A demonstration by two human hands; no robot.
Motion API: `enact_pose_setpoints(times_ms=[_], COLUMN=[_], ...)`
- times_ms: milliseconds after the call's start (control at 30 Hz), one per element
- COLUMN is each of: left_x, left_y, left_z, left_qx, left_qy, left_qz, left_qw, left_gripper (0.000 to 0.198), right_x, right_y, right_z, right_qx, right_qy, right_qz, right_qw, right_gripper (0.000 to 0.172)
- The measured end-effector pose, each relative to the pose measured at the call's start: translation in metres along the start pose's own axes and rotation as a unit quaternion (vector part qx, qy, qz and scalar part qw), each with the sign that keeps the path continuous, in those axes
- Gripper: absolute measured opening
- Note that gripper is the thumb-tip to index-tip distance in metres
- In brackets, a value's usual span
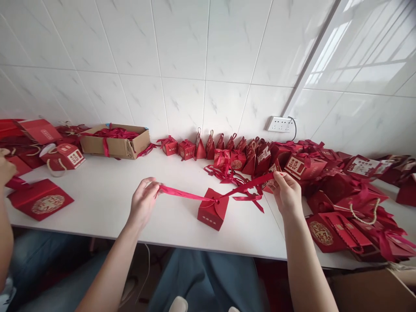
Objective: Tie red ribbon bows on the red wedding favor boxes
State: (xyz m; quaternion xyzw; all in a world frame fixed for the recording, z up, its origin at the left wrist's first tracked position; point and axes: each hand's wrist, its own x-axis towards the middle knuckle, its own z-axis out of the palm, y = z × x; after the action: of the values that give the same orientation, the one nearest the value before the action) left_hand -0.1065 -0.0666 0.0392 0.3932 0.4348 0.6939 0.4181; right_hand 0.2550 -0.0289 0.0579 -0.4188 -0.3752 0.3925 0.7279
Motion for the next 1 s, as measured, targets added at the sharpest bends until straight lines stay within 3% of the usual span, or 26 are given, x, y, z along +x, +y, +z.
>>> enact_pose_setpoints(times_ms=[200, 300, 400, 667, 800, 1000], left_x=[0.017, 0.020, 0.020, 0.012, 0.011, 0.013], left_y=[0.043, 0.049, 0.048, 0.041, 0.042, 0.040], left_z=[0.079, 0.114, 0.136, 0.146, 0.142, 0.137], left_qx=[-0.119, -0.141, -0.148, -0.187, -0.197, -0.183], left_qy=[-0.138, -0.189, -0.237, -0.271, -0.268, -0.245], left_qz=[-0.024, -0.042, -0.065, -0.106, -0.107, -0.084], left_qw=[0.983, 0.971, 0.958, 0.938, 0.937, 0.948], left_gripper=[0.034, 0.034, 0.033, 0.028, 0.021, 0.028], right_x=[-0.006, -0.013, -0.019, -0.020, -0.020, -0.019], right_y=[-0.037, -0.051, -0.059, -0.055, -0.052, -0.052], right_z=[0.052, 0.079, 0.099, 0.112, 0.113, 0.116], right_qx=[-0.077, -0.131, -0.167, -0.148, -0.141, -0.161], right_qy=[-0.101, -0.160, -0.211, -0.262, -0.262, -0.241], right_qz=[-0.096, -0.124, -0.133, -0.086, -0.074, -0.097], right_qw=[0.987, 0.970, 0.954, 0.950, 0.952, 0.952], right_gripper=[0.025, 0.024, 0.025, 0.033, 0.035, 0.033])
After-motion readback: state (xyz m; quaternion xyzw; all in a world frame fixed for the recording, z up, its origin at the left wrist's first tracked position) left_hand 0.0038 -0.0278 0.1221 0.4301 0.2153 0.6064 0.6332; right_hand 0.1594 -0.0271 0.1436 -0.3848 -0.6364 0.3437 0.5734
